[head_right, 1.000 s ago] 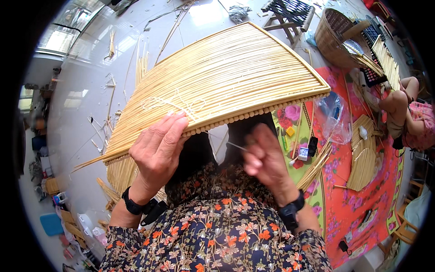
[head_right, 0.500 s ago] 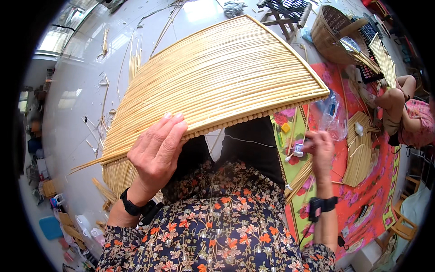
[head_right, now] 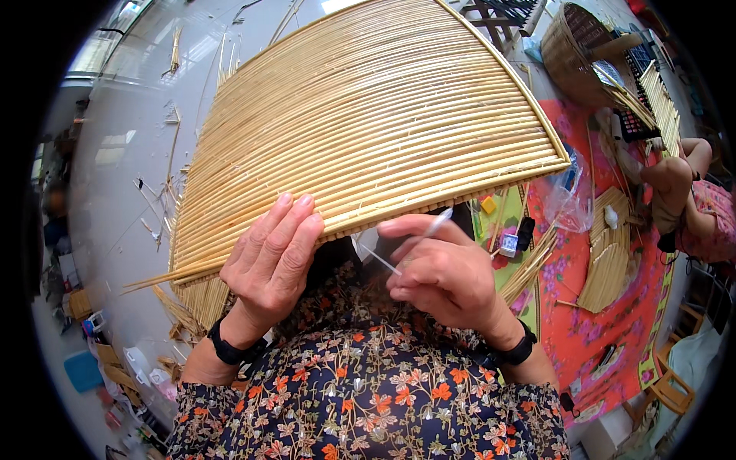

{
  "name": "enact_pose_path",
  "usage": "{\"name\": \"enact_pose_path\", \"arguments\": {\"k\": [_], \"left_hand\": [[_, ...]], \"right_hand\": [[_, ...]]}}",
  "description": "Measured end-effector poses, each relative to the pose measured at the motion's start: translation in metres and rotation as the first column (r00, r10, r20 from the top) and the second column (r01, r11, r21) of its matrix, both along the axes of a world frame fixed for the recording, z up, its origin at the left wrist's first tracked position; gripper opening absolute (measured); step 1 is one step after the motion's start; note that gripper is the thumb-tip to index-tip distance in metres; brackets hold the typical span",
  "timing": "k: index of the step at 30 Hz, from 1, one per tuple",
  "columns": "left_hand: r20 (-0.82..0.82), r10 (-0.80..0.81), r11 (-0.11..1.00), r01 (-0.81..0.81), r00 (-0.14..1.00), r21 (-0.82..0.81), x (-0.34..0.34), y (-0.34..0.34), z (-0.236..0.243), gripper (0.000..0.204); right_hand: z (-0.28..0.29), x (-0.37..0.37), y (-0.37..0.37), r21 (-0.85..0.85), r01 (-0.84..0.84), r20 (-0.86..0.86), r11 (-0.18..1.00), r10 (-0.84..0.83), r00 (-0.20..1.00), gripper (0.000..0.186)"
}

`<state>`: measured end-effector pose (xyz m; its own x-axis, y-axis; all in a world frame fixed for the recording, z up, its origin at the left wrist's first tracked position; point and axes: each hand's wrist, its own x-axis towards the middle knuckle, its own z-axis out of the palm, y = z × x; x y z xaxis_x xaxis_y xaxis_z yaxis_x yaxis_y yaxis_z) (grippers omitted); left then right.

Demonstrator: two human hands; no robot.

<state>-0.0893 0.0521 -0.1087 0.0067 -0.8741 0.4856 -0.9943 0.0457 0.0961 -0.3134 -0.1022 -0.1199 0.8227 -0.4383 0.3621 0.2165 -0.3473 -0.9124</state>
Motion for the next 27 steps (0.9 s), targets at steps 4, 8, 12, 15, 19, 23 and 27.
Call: {"name": "enact_pose_path", "arguments": {"k": [4,8,12,15,19,23,27], "left_hand": [[0.051,-0.013,1.000,0.013,0.999,0.001,0.000,0.001,-0.003,0.024],[0.073,-0.019,0.999,0.016,0.997,0.031,0.001,0.002,-0.004,0.024],[0.055,-0.002,1.000,0.001,0.998,0.021,0.003,0.007,-0.009,0.024],[0.026,-0.006,1.000,0.006,1.000,0.001,0.005,0.006,-0.014,0.024],[-0.050,-0.005,0.998,0.008,0.999,0.068,0.008,0.006,-0.021,0.026],[-0.326,0.013,0.984,0.046,0.945,0.173,0.020,0.019,-0.008,0.046],[-0.308,0.100,0.971,-0.025,0.946,0.240,0.058,0.056,0.006,0.040]], "right_hand": [[-0.004,0.006,0.006,0.515,-0.156,0.048,0.843,0.154,0.987,0.014],[-0.023,-0.001,0.011,0.346,-0.077,-0.158,0.935,0.139,0.978,0.015],[0.020,0.012,-0.007,0.079,-0.185,-0.133,0.980,0.194,0.972,0.015],[0.027,0.037,-0.029,-0.183,-0.073,-0.082,0.980,0.058,0.995,0.015],[0.009,0.056,-0.030,-0.186,-0.021,-0.194,0.982,-0.016,0.981,0.014],[-0.003,0.057,-0.020,-0.195,-0.032,-0.286,0.980,-0.025,0.958,0.015],[-0.005,0.056,-0.017,-0.193,-0.024,-0.280,0.981,-0.032,0.960,0.014]]}}
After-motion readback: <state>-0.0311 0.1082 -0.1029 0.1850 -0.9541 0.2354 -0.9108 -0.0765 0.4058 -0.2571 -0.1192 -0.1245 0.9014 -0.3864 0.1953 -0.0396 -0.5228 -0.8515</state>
